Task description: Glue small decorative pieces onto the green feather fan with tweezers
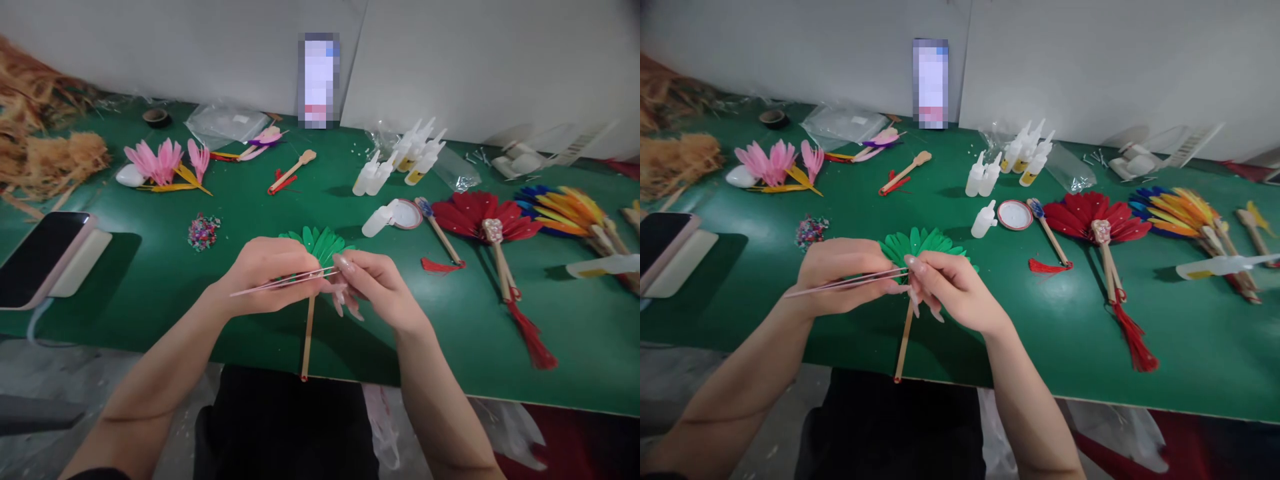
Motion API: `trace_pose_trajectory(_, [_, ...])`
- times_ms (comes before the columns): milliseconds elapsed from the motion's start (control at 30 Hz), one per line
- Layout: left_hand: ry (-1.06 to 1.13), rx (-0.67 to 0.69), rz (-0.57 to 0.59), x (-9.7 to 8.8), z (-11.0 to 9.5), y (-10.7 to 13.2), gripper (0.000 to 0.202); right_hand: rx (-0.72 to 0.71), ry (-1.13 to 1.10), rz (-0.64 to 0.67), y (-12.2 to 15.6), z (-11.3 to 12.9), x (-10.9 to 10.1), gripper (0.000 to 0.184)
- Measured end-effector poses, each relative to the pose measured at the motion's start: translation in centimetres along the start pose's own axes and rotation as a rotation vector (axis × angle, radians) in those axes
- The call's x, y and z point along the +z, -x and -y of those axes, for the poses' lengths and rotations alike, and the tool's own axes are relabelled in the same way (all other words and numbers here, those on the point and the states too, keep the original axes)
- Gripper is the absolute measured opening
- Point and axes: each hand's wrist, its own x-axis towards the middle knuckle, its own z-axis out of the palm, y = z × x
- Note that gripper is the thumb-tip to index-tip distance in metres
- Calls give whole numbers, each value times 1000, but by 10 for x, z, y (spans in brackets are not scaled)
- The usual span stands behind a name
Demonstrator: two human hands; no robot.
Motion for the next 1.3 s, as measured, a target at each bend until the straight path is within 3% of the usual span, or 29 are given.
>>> trace_pose_trajectory(267, [-16, -10, 14, 1, -4, 1, 13, 76, -110, 102, -1, -1, -7, 34])
trace_pose_trajectory(633, [164, -182, -76, 5, -6, 5, 10, 76, -106, 57, 0, -1, -5, 37])
trace_pose_trajectory(700, [306, -261, -132, 7, -8, 4, 10, 44, -62, -15, 0, -1, -4, 39])
trace_pose_trajectory(800, [741, -532, -237, 13, -12, 1, 13, -62, 47, -228, -3, -1, -3, 39])
trace_pose_trajectory(867, [969, -652, -309, 18, -15, -1, 21, -179, 140, -450, -3, 1, -7, 37])
trace_pose_trajectory(967, [1144, -713, -392, 22, -24, -5, 30, -361, 287, -845, -1, 8, -26, 35])
trace_pose_trajectory(1067, [1335, -800, -423, 24, -37, -6, 31, -406, 458, -1125, 6, 9, -54, 26])
trace_pose_trajectory(1133, [1443, -849, -431, 24, -46, -6, 29, -303, 578, -1110, 9, 2, -69, 41])
trace_pose_trajectory(1233, [1565, -886, -445, 25, -57, -4, 30, -93, 706, -925, 6, -17, -79, 70])
trace_pose_trajectory(1300, [1623, -889, -452, 25, -63, -3, 34, -2, 783, -855, -1, -31, -78, 59])
